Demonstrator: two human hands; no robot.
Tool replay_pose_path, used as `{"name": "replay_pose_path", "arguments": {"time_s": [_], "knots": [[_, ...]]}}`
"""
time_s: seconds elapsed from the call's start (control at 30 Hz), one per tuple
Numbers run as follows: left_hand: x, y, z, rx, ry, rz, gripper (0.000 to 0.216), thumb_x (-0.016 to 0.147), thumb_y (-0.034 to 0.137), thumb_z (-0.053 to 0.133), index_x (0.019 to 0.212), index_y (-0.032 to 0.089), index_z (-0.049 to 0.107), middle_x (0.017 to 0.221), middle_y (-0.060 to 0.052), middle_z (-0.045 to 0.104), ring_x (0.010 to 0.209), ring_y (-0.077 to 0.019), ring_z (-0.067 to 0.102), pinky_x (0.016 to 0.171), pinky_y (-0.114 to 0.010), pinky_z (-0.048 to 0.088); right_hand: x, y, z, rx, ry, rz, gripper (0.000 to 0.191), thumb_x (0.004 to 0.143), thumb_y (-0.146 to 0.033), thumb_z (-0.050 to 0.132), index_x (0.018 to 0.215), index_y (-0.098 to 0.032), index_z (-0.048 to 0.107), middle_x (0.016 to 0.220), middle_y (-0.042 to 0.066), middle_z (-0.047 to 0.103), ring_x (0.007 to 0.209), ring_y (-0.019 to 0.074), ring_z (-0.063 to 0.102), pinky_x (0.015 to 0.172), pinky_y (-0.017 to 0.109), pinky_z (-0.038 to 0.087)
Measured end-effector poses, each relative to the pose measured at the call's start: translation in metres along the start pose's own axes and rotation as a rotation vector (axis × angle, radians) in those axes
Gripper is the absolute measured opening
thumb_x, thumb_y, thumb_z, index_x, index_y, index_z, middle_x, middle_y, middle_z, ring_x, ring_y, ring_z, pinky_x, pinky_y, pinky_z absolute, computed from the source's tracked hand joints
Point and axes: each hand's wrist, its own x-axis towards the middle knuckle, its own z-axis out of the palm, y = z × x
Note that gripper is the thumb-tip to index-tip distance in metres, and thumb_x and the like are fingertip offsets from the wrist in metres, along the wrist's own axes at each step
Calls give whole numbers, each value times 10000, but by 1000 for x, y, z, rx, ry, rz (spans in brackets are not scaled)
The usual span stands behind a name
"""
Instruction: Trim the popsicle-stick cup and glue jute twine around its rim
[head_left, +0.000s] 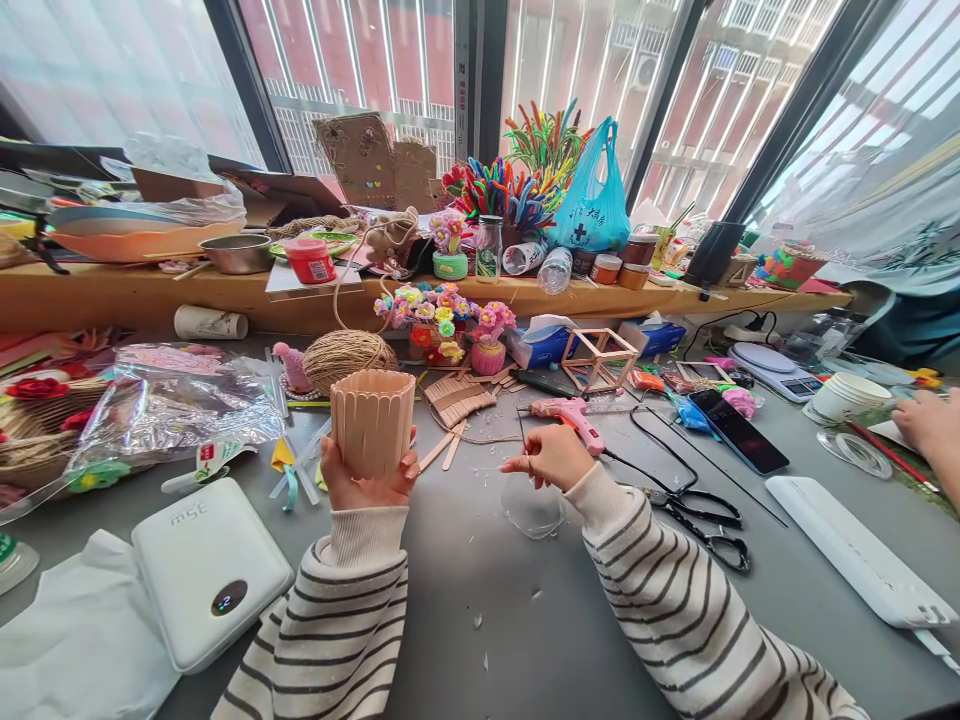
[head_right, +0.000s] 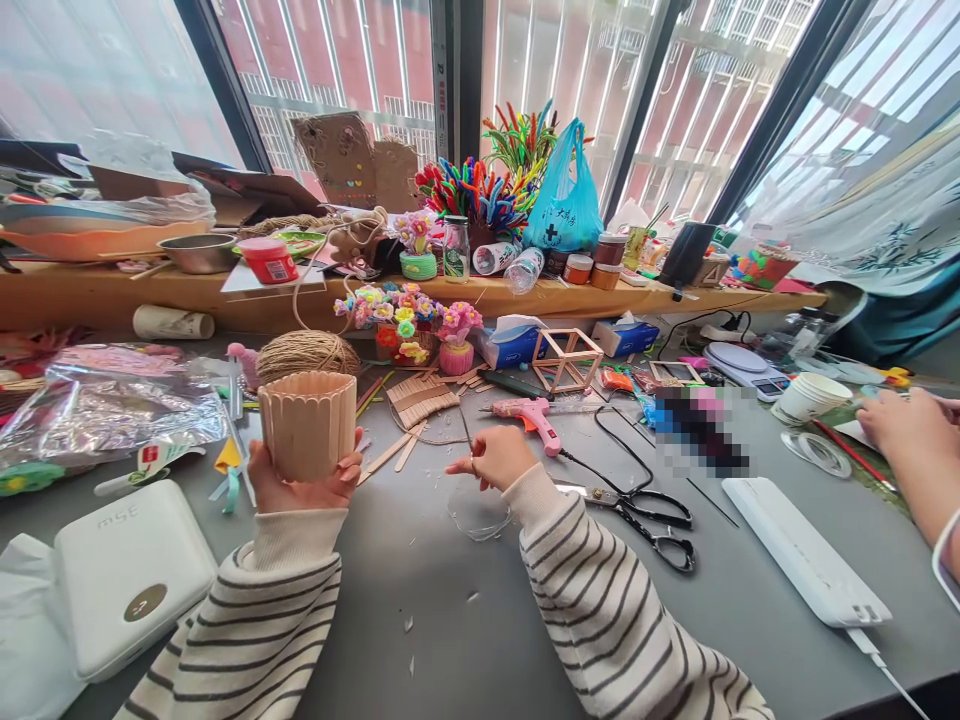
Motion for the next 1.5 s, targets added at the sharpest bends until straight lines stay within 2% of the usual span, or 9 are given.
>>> {"name": "replay_pose_path", "arguments": {"time_s": [0.1,0.2,0.47,0.6,0.8,1.03,1.23,1.4,1.5], "knots": [[3,-1,-4,11,-27,-8,696,544,635,596,1046,157,527,736,-121,644,445,-128,479,365,-239,373,10,-14,-5,-167,-152,-59,412,564,-486,702,441,-180,456,351,-79,472,343,69,468,397,171,318],[5,-2,-8,24,-40,-27,681,574,640,555,1053,157,529,745,-128,647,448,-135,491,372,-245,384,19,-23,-8,-310,-147,-74,389,545,-453,724,418,-183,474,342,-74,461,366,65,443,423,180,319],[8,-2,-12,13,-40,-50,654,627,628,514,1050,130,541,758,-136,645,467,-143,499,376,-248,397,35,-13,-4,-311,-199,0,368,576,-429,715,438,-174,488,349,-68,485,377,79,496,410,171,339],[9,-4,-16,12,-88,-70,699,557,620,606,1049,126,555,799,-135,657,497,-146,518,412,-252,427,39,-14,-8,-336,-138,-23,369,591,-508,680,495,-176,549,413,-41,555,428,98,537,438,183,356],[5,-4,-12,23,-40,1,684,629,626,527,1096,126,537,779,-146,646,465,-139,505,384,-244,404,44,-27,7,-409,98,-91,296,663,-477,649,701,-183,649,757,52,685,759,168,610,603,224,391],[9,-1,-15,21,-62,-9,743,511,645,620,1069,160,551,791,-144,645,460,-152,503,371,-262,398,47,-23,18,-404,45,-78,258,644,-435,684,628,-181,643,539,6,641,563,125,602,530,197,382],[6,-2,-14,32,-54,-21,716,544,642,602,1073,163,550,807,-139,644,473,-141,506,391,-260,415,48,-21,14,-401,40,-72,271,626,-442,688,589,-179,637,672,38,681,700,162,619,561,215,385],[7,-3,-14,40,-32,-16,740,541,656,589,1070,139,550,816,-137,639,468,-131,499,391,-257,413,46,-22,15,-320,-74,-31,255,663,-381,677,542,-169,604,492,-9,631,503,102,601,502,174,390],[7,-4,-15,26,-14,-26,739,535,656,593,1052,128,561,813,-138,639,475,-136,503,389,-258,414,45,-24,15,-282,-126,-14,238,675,-326,675,527,-160,590,485,-10,636,454,91,595,483,163,395]]}}
